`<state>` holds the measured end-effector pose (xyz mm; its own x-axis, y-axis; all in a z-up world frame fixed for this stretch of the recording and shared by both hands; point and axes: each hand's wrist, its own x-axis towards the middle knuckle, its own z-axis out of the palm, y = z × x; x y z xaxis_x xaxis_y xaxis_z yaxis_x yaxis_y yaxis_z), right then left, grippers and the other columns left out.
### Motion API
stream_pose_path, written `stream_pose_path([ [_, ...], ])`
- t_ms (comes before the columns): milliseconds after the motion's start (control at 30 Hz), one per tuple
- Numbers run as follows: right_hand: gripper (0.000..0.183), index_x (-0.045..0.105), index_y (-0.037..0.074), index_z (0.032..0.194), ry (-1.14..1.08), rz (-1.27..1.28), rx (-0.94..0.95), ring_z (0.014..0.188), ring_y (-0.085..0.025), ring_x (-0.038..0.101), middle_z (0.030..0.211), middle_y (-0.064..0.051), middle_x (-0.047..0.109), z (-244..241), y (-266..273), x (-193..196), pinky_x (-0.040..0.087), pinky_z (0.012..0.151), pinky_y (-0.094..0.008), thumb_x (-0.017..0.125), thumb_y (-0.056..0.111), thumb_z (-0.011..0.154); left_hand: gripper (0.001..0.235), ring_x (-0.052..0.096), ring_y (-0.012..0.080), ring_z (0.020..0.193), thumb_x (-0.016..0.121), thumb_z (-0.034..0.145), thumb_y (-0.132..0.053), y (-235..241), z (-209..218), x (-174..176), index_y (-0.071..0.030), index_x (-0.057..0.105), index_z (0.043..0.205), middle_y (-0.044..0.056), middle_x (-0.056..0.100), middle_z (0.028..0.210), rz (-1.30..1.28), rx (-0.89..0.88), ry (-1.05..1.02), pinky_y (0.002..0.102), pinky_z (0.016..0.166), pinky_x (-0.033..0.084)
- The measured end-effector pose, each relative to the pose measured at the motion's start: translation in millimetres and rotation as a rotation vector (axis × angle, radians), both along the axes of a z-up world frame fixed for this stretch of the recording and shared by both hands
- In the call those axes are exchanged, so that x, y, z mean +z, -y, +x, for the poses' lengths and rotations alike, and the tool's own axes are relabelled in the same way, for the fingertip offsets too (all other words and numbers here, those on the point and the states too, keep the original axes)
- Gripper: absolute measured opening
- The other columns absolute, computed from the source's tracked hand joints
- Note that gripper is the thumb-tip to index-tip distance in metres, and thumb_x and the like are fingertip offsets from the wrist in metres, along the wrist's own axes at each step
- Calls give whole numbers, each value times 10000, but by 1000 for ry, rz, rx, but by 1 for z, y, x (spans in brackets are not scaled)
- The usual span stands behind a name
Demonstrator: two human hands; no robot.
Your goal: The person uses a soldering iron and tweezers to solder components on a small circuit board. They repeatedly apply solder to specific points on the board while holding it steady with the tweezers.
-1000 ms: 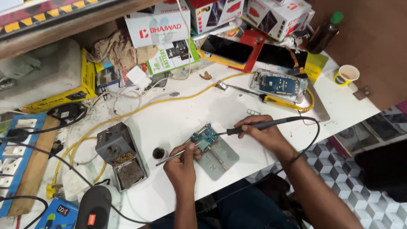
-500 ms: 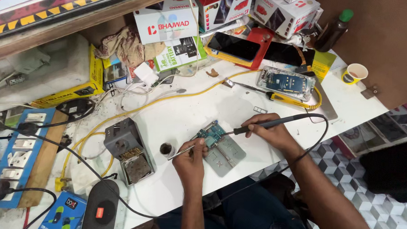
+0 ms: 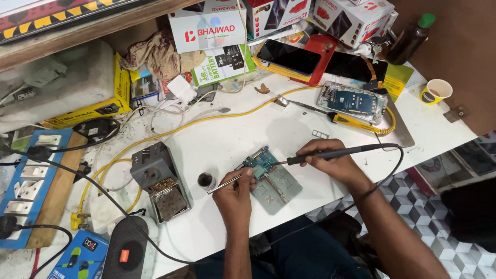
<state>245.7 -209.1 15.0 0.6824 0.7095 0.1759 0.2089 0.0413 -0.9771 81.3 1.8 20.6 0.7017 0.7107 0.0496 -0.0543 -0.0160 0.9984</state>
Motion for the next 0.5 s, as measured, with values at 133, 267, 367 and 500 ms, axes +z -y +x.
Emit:
stream_pose_path([
  [133, 227, 756, -37, 1027, -14, 16, 10, 897, -186, 717, 972, -127, 756, 0, -1, -1, 590, 815, -321, 654, 18, 831, 237, 661, 97, 610, 733, 939, -164, 0, 0, -1, 67, 759, 983, 76, 727, 697, -8, -7, 21, 235, 579, 555],
  [267, 242, 761, -33, 1027, -32, 8, 10, 914, -180, 710, 993, -124, 754, 0, -1, -1, 583, 829, -319, 648, -12, 814, 230, 658, 93, 612, 731, 937, -154, 0, 1, -2, 67, 762, 992, 74, 727, 697, -6, -5, 14, 236, 575, 551],
  [367, 233, 767, -28, 1025, -26, 6, 5, 915, -178, 712, 990, -126, 759, -1, 0, -1, 583, 830, -316, 657, -12, 820, 233, 658, 98, 615, 734, 936, -151, 0, 1, -4, 71, 761, 1002, 83, 730, 703, -26, -8, 19, 237, 579, 550],
  [500, 232, 774, -18, 1024, 21, -41, -7, 904, -173, 722, 979, -121, 764, 1, -2, -1, 594, 810, -310, 682, -13, 810, 243, 660, 106, 644, 742, 936, -151, 0, 0, -7, 77, 756, 1021, 96, 732, 748, -79, -32, 59, 243, 595, 555],
])
